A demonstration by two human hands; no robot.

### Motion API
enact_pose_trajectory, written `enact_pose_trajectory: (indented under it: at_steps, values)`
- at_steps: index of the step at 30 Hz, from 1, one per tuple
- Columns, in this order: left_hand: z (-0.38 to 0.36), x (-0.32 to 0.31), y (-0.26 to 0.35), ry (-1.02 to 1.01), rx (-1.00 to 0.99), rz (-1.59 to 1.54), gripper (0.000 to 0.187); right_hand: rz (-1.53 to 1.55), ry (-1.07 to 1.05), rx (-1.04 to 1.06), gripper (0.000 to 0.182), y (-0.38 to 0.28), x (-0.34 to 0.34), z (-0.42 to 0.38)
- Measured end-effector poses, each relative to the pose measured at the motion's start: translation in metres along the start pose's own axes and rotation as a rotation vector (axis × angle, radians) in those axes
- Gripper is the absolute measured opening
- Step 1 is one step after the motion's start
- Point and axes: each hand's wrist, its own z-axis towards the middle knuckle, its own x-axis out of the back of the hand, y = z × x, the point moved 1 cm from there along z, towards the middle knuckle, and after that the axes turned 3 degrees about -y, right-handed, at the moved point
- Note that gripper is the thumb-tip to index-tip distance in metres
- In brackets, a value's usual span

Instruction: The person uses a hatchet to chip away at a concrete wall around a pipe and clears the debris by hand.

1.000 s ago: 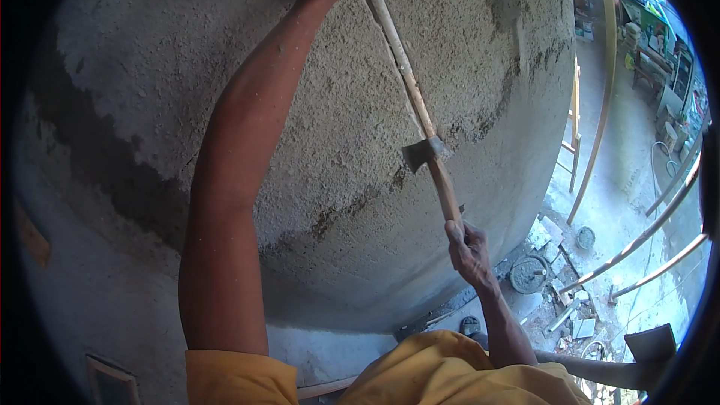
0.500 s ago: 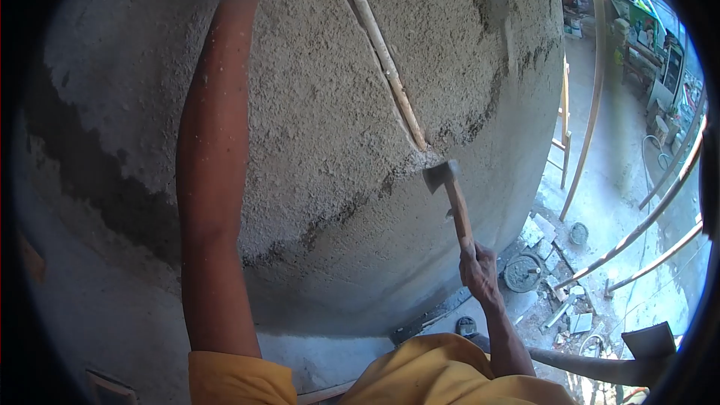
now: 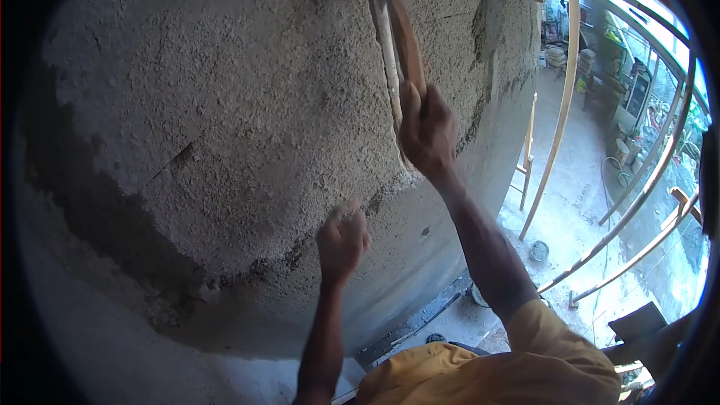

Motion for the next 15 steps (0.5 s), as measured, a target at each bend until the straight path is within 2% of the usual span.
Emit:
enact_pose_trajectory:
  at_steps: [1,2,3,5,6,9,10,11,12,14,15]
  values:
    - [-0.023,-0.001,-0.045,-0.100,0.091,-0.075,0.040,-0.025,0.020,0.011,0.045,-0.007,-0.009,0.014]
    - [-0.054,-0.003,-0.108,-0.072,0.193,-0.114,0.041,-0.025,0.063,0.056,0.045,-0.015,-0.015,0.022]
    - [-0.084,0.001,-0.176,-0.129,0.264,-0.052,0.042,-0.023,0.110,0.106,0.045,-0.023,-0.021,0.031]
    - [-0.162,0.014,-0.238,-0.087,0.539,-0.020,0.039,-0.055,0.149,0.124,0.045,-0.023,-0.037,0.049]
    - [-0.206,0.021,-0.285,-0.068,0.597,-0.005,0.039,-0.088,0.137,0.093,0.046,-0.011,-0.051,0.059]
    - [-0.324,0.043,-0.355,-0.032,0.877,-0.106,0.038,-0.180,0.115,-0.003,0.046,-0.009,-0.061,0.062]
    - [-0.360,0.053,-0.377,-0.115,0.732,0.203,0.029,-0.177,0.120,-0.012,0.047,-0.017,-0.059,0.059]
    - [-0.383,0.058,-0.381,-0.144,0.837,0.121,0.024,-0.176,0.122,-0.015,0.048,-0.023,-0.057,0.059]
    - [-0.403,0.071,-0.378,-0.176,0.954,0.051,0.021,-0.144,0.172,0.034,0.048,-0.022,-0.059,0.054]
    - [-0.401,0.078,-0.387,-0.145,0.971,0.021,0.020,-0.072,0.276,0.146,0.050,-0.017,-0.064,0.052]
    - [-0.413,0.083,-0.388,-0.121,1.007,-0.001,0.019,-0.134,0.219,0.078,0.050,-0.014,-0.065,0.053]
